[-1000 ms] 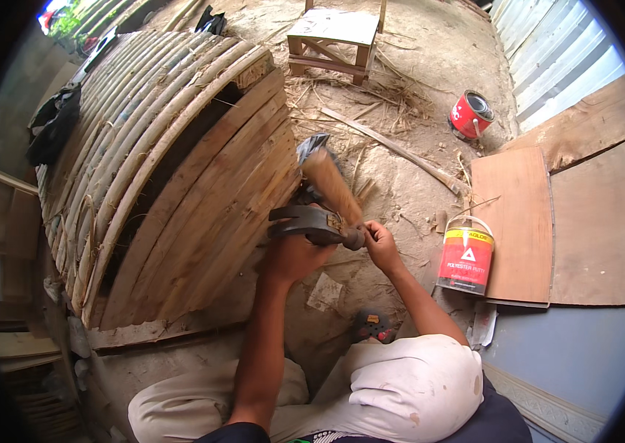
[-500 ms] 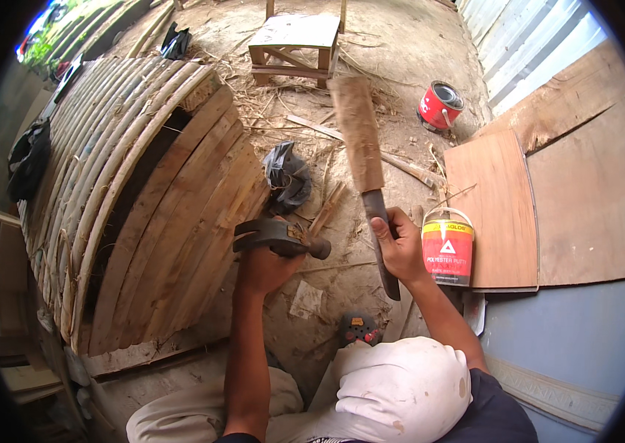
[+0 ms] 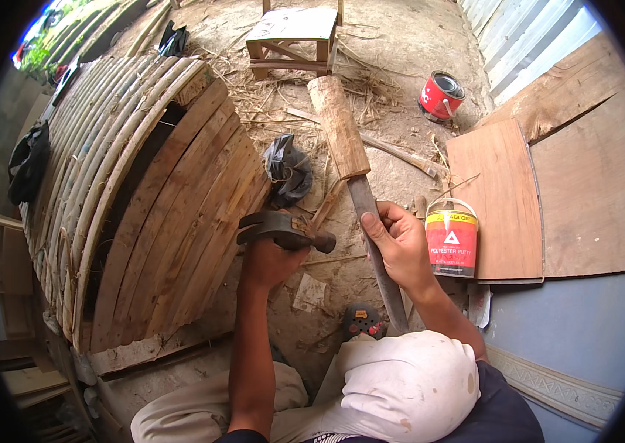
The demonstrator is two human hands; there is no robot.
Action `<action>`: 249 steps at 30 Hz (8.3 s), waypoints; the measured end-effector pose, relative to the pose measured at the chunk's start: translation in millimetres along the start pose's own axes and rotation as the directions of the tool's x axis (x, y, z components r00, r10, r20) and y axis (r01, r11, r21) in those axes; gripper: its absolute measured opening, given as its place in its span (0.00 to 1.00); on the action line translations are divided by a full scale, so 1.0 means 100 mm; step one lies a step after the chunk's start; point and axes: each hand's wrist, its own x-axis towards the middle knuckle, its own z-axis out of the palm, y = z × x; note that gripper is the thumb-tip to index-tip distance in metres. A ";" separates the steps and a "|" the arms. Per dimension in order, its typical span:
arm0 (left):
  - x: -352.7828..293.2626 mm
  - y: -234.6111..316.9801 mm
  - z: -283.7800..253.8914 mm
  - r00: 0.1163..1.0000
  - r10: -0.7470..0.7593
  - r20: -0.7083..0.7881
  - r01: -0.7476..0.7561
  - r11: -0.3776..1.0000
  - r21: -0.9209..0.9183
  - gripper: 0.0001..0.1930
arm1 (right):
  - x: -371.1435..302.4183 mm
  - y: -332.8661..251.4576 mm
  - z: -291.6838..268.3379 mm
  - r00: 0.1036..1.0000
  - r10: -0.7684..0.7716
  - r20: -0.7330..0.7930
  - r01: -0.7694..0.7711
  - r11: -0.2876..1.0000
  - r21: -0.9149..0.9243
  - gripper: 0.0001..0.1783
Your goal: The person assembles a bamboo stool by hammering nails into the frame and attaching side panels. They use a hammer and nails to secure the components, then flip the stool to inspect the underside and reposition it.
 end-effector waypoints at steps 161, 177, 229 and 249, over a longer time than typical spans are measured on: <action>-1.81 1.06 -2.30 0.491 0.156 -0.857 0.090 0.969 0.229 0.07 | 1.68 -1.30 1.48 0.190 -0.597 0.780 0.980 0.160 -0.116 0.14; -1.87 0.93 -2.24 0.440 0.229 -0.868 0.217 0.911 0.351 0.05 | 1.88 -0.67 1.41 0.782 -0.616 0.097 0.621 0.757 -0.203 0.36; -2.01 0.32 -2.10 0.249 0.011 -0.969 -0.206 0.978 -0.042 0.07 | 2.08 -0.63 1.37 0.801 -0.584 0.128 0.598 0.789 -0.143 0.20; -2.02 0.45 -2.10 0.351 -0.133 -0.927 -0.187 0.960 -0.209 0.06 | 2.13 -0.62 1.34 0.912 -0.361 0.196 0.340 0.931 0.135 0.21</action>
